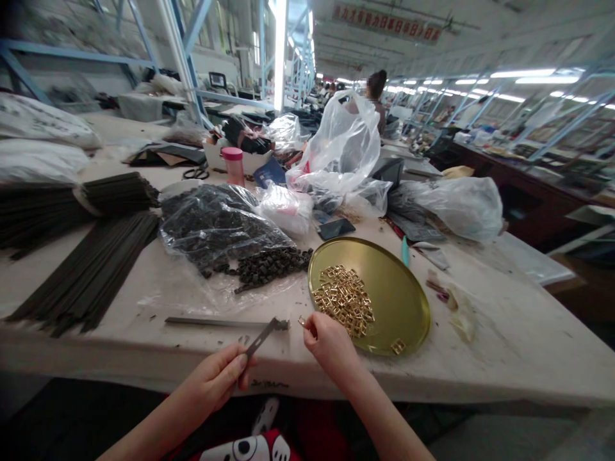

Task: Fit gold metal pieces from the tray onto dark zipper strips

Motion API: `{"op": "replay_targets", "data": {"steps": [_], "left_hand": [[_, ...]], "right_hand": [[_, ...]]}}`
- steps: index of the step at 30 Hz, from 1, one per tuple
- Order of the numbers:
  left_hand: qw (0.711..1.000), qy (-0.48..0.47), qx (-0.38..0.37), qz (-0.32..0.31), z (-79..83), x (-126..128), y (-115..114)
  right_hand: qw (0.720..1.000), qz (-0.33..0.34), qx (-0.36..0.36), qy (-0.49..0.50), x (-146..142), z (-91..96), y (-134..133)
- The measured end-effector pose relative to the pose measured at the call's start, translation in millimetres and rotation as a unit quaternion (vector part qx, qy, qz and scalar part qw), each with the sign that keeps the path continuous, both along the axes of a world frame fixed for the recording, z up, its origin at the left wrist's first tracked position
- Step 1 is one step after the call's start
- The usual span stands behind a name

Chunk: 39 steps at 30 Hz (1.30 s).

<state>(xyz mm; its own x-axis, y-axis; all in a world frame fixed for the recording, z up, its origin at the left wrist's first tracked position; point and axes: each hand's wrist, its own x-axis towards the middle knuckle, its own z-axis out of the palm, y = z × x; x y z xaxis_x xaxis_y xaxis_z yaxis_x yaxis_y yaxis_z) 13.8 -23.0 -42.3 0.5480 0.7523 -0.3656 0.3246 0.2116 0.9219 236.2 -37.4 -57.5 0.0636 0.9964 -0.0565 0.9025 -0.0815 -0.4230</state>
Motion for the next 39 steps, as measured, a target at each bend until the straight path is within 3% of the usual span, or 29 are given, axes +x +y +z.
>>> {"op": "replay_targets", "data": {"steps": [2,5,7,10,12,17,24,32,39], "left_hand": [[1.0,-0.009,-0.008,0.02,7.1,1,1],[0.998,-0.031,-0.024,0.048,17.0,2,3],[0.997,-0.047,-0.032,0.056,21.3,1,3],[0.996,-0.053,-0.041,0.06,24.4,0,2],[0.996,-0.046,-0.044,0.066,25.1,0,1],[0.996,-0.042,-0.037,0.069,25.0,2,0],[0.998,-0.018,0.001,0.057,23.2,3,1],[0.998,-0.024,0.014,0.048,16.5,0,3],[1.0,-0.002,0.011,0.026,19.5,-3,3]], "right_hand": [[0.979,0.002,-0.038,0.201,-16,12.1,-5],[0.843,-0.028,-0.149,0.515,-44,24.9,-14],[0.766,-0.048,-0.198,0.61,-59,26.1,-18],[0.702,-0.067,-0.222,0.674,-73,19.8,-22],[0.698,-0.064,-0.216,0.68,-77,15.2,-23],[0.734,-0.067,-0.177,0.652,-79,14.4,-23],[0.749,-0.088,-0.145,0.64,-84,13.5,-21],[0.723,-0.149,-0.069,0.671,-85,9.4,-23],[0.707,-0.174,-0.056,0.683,-84,10.6,-26]]}}
